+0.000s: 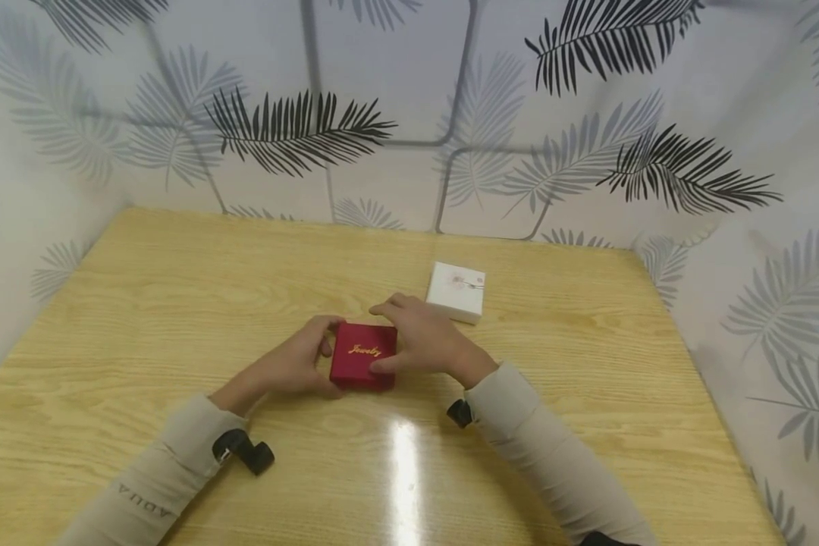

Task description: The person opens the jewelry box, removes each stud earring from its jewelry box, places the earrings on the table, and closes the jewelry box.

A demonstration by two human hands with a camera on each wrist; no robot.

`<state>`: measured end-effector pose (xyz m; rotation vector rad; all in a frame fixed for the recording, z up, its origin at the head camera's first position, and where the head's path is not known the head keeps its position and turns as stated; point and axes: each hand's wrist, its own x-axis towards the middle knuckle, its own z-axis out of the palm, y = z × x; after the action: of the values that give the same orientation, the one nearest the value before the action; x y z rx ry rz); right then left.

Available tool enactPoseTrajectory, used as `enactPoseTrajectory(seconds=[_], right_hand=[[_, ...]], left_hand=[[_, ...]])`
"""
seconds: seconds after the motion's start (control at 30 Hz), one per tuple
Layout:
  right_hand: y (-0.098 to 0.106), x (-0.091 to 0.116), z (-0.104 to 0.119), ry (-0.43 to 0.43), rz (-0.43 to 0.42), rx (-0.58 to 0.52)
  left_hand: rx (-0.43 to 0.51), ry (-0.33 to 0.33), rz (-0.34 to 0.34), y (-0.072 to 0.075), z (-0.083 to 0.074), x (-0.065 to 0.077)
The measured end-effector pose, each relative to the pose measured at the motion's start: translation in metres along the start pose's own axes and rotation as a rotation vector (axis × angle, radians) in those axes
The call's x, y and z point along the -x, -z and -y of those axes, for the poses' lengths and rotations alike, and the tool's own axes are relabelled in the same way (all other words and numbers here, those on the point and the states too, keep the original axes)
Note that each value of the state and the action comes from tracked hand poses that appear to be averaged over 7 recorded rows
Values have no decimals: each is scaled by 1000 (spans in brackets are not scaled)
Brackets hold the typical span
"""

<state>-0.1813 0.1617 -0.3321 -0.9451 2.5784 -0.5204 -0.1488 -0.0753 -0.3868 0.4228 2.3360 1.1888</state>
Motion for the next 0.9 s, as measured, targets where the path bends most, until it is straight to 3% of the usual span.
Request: enactPoseTrajectory(seconds=[0.4,0.9], right_hand=[[-13,3,5,-6,14,27],[-25,6,15,-53,60,25]], left_hand=[[1,-8,-39,-14,-3,3],[-42,-47,-18,-14,5,3]])
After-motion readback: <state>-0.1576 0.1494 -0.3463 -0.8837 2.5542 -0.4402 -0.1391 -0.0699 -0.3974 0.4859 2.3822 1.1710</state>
